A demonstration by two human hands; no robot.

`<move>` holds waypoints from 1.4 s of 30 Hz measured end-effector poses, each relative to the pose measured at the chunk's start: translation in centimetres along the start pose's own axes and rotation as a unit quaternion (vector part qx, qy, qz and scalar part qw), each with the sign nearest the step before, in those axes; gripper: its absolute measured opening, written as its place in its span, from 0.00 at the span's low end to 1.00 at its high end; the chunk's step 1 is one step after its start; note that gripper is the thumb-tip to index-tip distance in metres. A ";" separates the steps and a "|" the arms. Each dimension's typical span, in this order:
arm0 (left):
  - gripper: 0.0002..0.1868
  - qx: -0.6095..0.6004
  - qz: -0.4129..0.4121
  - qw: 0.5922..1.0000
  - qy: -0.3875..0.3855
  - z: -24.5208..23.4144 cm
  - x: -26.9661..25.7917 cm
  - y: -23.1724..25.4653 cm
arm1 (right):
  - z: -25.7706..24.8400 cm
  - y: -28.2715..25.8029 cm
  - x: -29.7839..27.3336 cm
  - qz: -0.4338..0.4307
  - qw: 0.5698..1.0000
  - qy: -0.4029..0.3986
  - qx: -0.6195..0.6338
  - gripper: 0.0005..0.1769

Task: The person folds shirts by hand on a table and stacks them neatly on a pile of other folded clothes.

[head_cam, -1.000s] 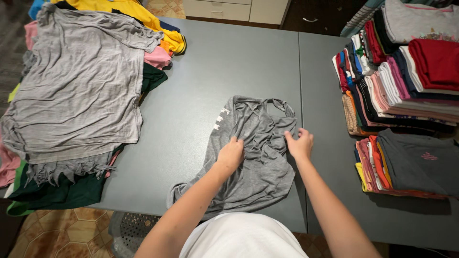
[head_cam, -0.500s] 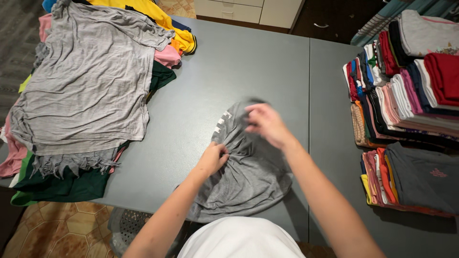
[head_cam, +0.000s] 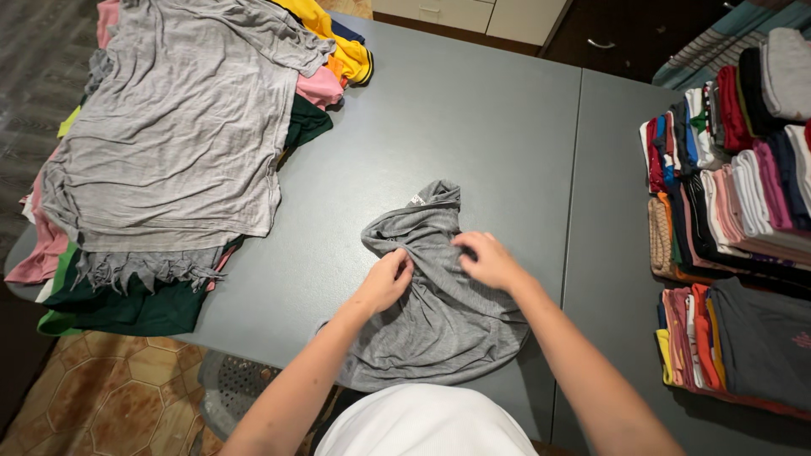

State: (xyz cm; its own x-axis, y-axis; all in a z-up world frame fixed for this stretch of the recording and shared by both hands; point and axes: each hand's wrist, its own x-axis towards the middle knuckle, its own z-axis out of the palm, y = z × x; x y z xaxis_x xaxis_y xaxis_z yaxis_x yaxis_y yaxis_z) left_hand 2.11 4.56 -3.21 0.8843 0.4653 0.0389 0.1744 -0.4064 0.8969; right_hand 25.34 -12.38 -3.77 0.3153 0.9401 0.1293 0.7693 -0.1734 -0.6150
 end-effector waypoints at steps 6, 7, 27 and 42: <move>0.06 -0.048 0.004 0.999 -0.015 -3.7 0.1 4.1 | -3.3 -2.4 0.1 -0.001 0.988 0.096 0.124 0.08; 0.06 -0.053 0.012 0.999 -0.002 -4.3 0.3 4.7 | -4.3 -2.0 -0.4 0.034 0.954 0.112 0.275 0.08; 0.23 0.347 0.154 0.925 0.010 -21.7 -1.1 4.7 | -18.9 0.9 -17.9 0.168 0.888 0.361 0.229 0.07; 0.18 0.300 -0.054 0.930 -0.203 -18.1 -2.1 2.6 | -13.1 0.3 -18.8 0.214 0.879 0.153 -0.397 0.23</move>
State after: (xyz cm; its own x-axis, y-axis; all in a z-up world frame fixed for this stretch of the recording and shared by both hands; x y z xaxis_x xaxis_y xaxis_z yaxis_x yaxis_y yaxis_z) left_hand -7.16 16.71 7.03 0.9172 0.2434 -0.3155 0.3744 -0.7976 0.4730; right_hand 26.94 -33.92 3.81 0.7111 0.6378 0.2959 0.6514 -0.7560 0.0640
